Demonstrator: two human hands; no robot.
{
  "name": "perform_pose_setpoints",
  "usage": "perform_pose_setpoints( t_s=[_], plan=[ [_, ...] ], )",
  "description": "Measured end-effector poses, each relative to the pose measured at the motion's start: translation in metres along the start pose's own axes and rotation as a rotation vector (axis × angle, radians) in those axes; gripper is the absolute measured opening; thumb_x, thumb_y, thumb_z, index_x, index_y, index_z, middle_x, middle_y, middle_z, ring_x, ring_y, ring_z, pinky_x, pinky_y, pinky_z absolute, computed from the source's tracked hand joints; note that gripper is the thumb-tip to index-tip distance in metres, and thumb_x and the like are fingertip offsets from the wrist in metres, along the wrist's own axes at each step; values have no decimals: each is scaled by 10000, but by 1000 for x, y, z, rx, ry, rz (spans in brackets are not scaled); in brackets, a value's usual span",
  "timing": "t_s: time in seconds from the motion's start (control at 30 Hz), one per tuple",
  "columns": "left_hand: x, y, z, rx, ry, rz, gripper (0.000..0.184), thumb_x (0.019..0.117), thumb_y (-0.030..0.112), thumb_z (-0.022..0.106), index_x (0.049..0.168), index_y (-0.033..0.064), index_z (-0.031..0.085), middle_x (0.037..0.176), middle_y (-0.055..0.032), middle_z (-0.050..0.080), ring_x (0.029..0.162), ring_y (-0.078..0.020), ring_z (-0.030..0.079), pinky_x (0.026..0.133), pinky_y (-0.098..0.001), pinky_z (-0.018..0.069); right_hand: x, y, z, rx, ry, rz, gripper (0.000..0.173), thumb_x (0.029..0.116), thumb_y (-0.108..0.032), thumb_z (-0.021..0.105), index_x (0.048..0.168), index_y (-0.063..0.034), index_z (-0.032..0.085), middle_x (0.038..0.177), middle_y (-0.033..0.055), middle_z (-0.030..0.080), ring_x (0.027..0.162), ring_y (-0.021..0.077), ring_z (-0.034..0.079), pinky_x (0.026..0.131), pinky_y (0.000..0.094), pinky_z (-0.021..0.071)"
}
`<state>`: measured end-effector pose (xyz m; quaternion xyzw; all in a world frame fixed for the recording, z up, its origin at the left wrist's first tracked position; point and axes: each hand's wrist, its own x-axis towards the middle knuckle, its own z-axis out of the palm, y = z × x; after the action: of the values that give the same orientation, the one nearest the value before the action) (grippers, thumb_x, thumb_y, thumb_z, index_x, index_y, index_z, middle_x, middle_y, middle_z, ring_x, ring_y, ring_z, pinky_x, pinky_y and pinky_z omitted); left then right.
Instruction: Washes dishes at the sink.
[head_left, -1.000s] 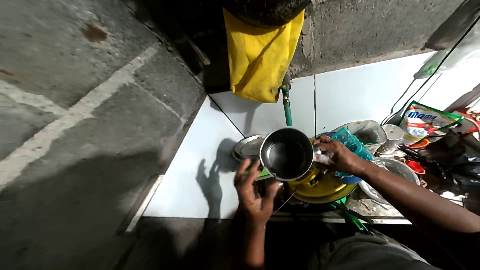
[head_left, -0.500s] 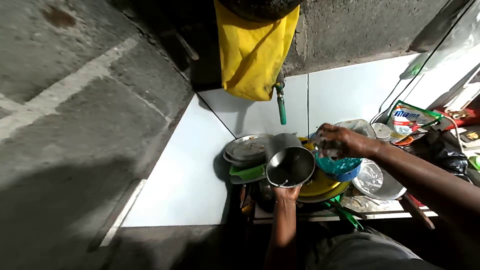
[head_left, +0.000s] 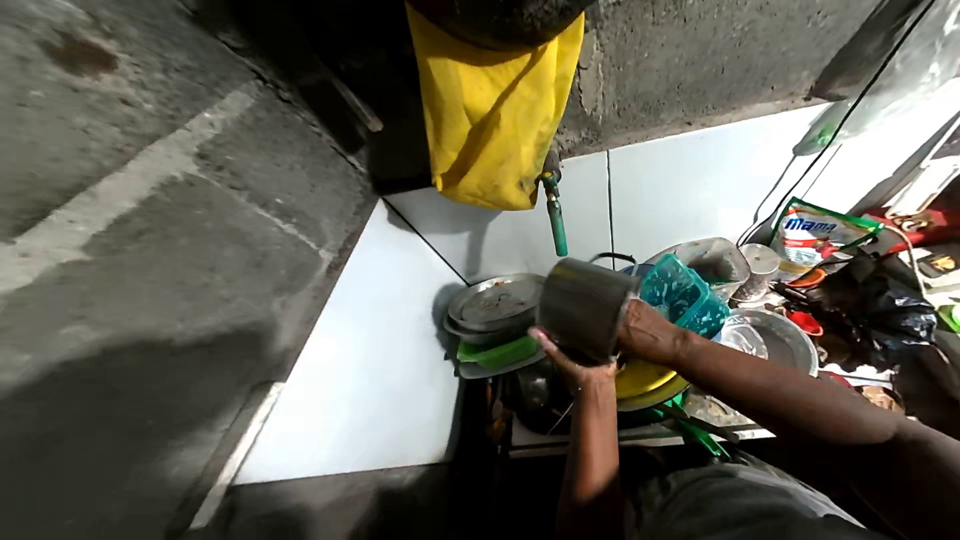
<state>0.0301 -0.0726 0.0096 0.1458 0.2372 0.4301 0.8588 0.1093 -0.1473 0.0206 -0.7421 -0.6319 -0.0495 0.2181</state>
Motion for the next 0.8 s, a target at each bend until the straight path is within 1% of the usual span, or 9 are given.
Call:
perform_pose_setpoints(
  t_s=[0.1,0.17,0.23,0.37,0.53,0.6,0.67,0.77,0.8],
  plan=[
    [4,2,11,128,-23,45,561,1044,613,254,1285,185,524,1094,-19,672,1000,-137,671,813,-394,594,20,-9,-3,150,-266,272,385,974,-118,616,1288,103,613,1308,323,611,1249,473,584,1053,606,450],
    [6,1,10,169,-70,59,524,1067,555,273,1324,158,499,1126,-38,655,1020,-131,656,847,-369,579,22,-15,-6,462,-252,411,434,975,-135,625,1326,115,579,1343,324,586,1291,441,556,1109,570,414],
    [9,5,8,148,-168,113,491,1058,557,295,1213,160,541,999,14,695,922,-77,689,772,-309,604,18,-25,-12,638,-200,401,411,951,-86,623,1293,140,590,1299,336,606,1257,417,574,1100,529,424],
    [6,9,3,161,-160,43,475,1044,530,363,1278,143,507,1071,-42,674,972,-145,680,812,-385,601,20,-1,-5,-47,-219,174,291,1003,-97,549,1176,101,672,1163,322,677,1123,489,651,945,648,505],
    [13,16,20,245,-186,143,414,1092,449,281,1261,142,503,1017,14,671,927,-63,677,780,-292,597,33,-21,-25,408,-308,308,409,970,-108,625,1312,115,602,1313,360,593,1262,506,555,1086,628,398],
    [15,18,19,269,-136,120,417,1075,447,348,1300,129,499,1045,-32,675,931,-116,683,776,-344,604,37,-11,-24,202,-416,281,419,1013,-151,587,1345,104,572,1339,346,581,1275,503,549,1058,643,411],
    [21,14,14,277,-126,79,415,1079,383,399,1394,115,436,1137,-88,634,1002,-183,651,839,-405,578,43,11,0,102,-299,244,415,1000,-231,605,1266,88,621,1239,318,642,1174,485,621,966,651,478],
    [32,11,12,358,-170,127,478,1075,324,404,1498,115,325,1279,-95,575,1111,-176,602,932,-397,543,47,15,-1,582,-166,302,438,1025,-217,594,1362,63,579,1348,248,616,1290,322,577,1133,463,422],
    [33,12,10,412,-162,144,509,1075,350,401,1518,113,315,1315,-98,563,1138,-169,587,950,-397,529,42,5,-1,765,-137,319,378,1009,-152,588,1319,64,596,1284,222,637,1212,255,601,1084,385,456]
  ],
)
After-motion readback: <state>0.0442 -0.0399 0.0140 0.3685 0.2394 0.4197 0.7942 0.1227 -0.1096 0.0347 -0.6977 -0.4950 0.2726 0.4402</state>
